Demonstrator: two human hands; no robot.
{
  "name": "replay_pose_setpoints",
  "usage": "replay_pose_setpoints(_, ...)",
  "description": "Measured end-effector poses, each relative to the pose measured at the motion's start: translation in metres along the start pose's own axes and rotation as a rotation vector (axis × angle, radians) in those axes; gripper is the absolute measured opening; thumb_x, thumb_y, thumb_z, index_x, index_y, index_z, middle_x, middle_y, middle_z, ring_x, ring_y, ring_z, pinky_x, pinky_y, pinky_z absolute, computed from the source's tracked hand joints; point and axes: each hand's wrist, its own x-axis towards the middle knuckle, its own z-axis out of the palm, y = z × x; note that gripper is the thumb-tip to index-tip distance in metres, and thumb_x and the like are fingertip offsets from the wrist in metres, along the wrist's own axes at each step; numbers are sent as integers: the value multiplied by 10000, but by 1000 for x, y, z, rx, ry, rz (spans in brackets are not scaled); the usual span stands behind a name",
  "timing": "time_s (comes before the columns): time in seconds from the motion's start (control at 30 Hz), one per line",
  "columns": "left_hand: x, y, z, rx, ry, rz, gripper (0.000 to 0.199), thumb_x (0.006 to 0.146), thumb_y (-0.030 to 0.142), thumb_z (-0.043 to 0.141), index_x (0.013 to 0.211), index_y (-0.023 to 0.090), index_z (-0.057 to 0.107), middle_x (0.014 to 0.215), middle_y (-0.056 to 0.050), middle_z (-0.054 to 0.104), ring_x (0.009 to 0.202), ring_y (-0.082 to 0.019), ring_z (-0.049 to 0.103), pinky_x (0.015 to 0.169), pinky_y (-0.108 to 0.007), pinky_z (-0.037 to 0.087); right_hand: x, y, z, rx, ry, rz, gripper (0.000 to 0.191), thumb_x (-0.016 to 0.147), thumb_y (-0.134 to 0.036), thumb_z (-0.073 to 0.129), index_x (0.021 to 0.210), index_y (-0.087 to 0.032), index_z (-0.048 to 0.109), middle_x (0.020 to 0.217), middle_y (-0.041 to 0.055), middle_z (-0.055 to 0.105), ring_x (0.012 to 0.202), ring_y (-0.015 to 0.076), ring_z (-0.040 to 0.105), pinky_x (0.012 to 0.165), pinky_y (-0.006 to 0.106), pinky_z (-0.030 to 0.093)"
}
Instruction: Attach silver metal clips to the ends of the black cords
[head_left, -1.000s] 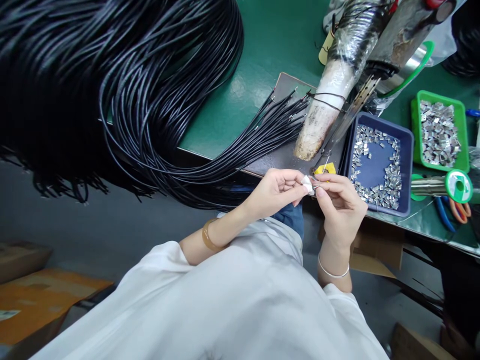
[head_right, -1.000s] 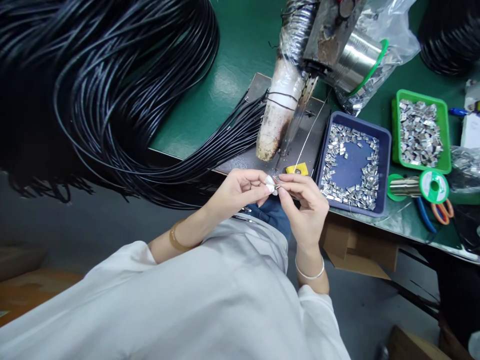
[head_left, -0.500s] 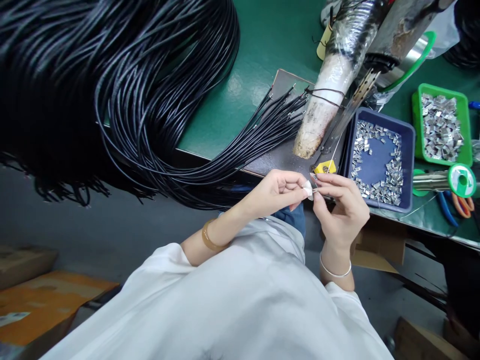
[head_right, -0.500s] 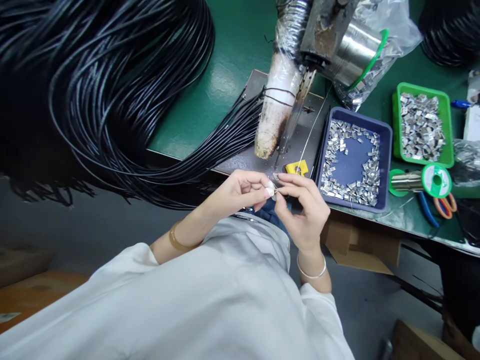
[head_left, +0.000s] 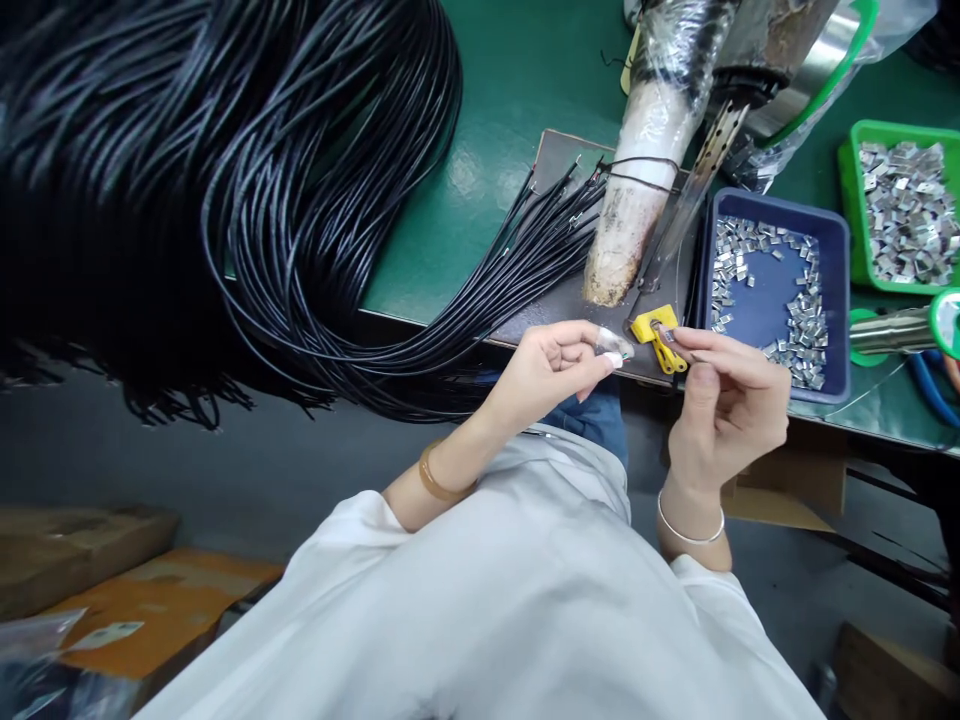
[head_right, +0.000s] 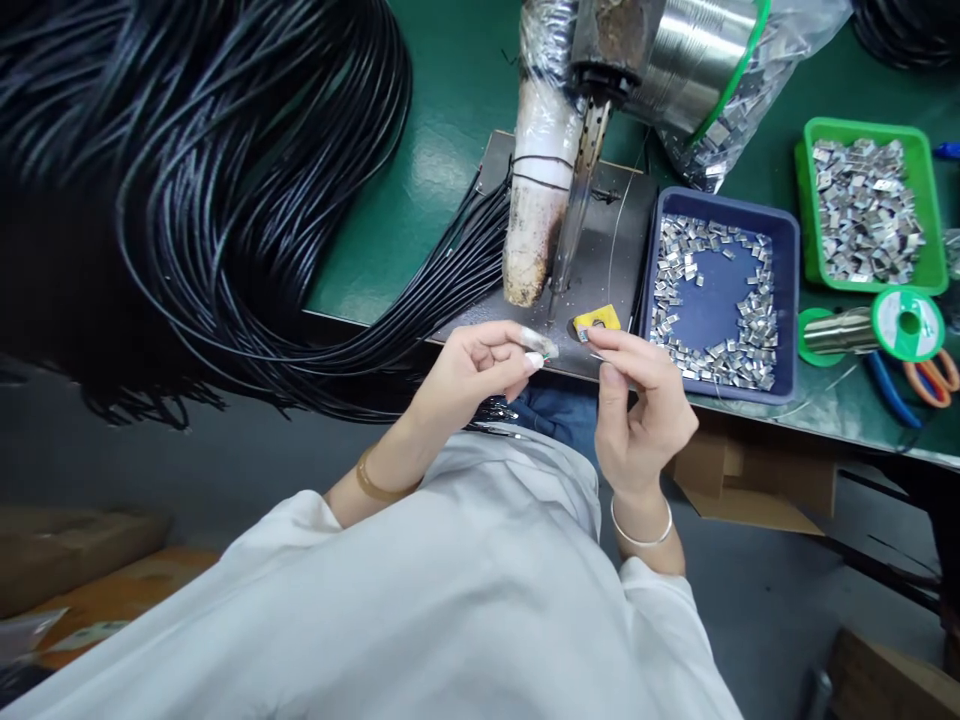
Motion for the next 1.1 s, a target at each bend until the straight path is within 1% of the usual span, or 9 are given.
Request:
replay_pose_setpoints(0.07,2,-1,0,13,18,19,173,807,274,768,834,112,713,561,32,588,477,-35,459,469,-164,364,-1,0,1,25,-30,-10,168,960,-146,541,1057,-262,613,1040,23,741,969,192,740,818,409,649)
replay_pose_setpoints(0.13,3,-2,-1,12,33,49,165,788,263,782,796,107,728,650,-1,660,548,-43,533,537,-160,429,-3,1,3,11,-44,-55,163,915,-115,611,1012,-243,633,1012,18,753,928,189,749,789,375,646)
replay_pose_setpoints(0.27,6,-3,0,-3,24,100,117,779,221,776,789,115,730,759,-23,723,676,-69,636,686,-172,513,-6,3,7,0,6,-156,221,793,-32,732,918,-206,675,963,20,770,858,174,751,749,310,629)
replay_pose_setpoints(0.47,9,-1,4,-7,73,135,60,733,143,745,726,121,690,670,12,681,598,-52,597,610,-152,478,-8,6,9,-93,-27,-244,257,777,-17,749,945,-204,693,967,18,776,849,161,752,758,281,628)
replay_pose_setpoints(0.6,11,1,5,-10,121,137,70,703,149,747,692,120,684,626,23,656,556,-45,566,587,-153,469,-8,12,8,-39,-1,-124,176,836,-78,703,945,-211,666,991,31,763,901,184,746,795,346,630)
replay_pose_setpoints(0.67,12,2,5,-10,123,131,66,700,155,751,687,119,696,612,24,653,550,-45,562,586,-155,471,-8,14,8,10,-27,-32,116,862,-118,681,930,-206,647,1003,44,752,918,192,741,810,374,631)
replay_pose_setpoints(0.73,12,2,6,-10,128,121,61,700,169,760,703,120,723,632,10,677,583,-61,594,618,-167,496,-7,15,8,20,-61,-7,88,870,-144,681,911,-204,632,1006,47,748,927,192,739,826,381,630)
replay_pose_setpoints(0.87,11,1,6,-15,164,101,80,690,190,781,729,124,757,701,-20,728,666,-97,651,683,-197,537,-7,16,9,-49,-83,-106,135,842,-113,710,898,-212,639,1015,38,761,926,184,745,823,351,627)
replay_pose_setpoints(1.1,13,3,8,37,189,100,75,692,187,757,699,114,739,683,-19,713,619,-84,618,609,-177,513,-7,20,11,-182,-93,-308,211,812,-73,732,936,-217,642,1061,20,772,907,158,758,817,276,631)
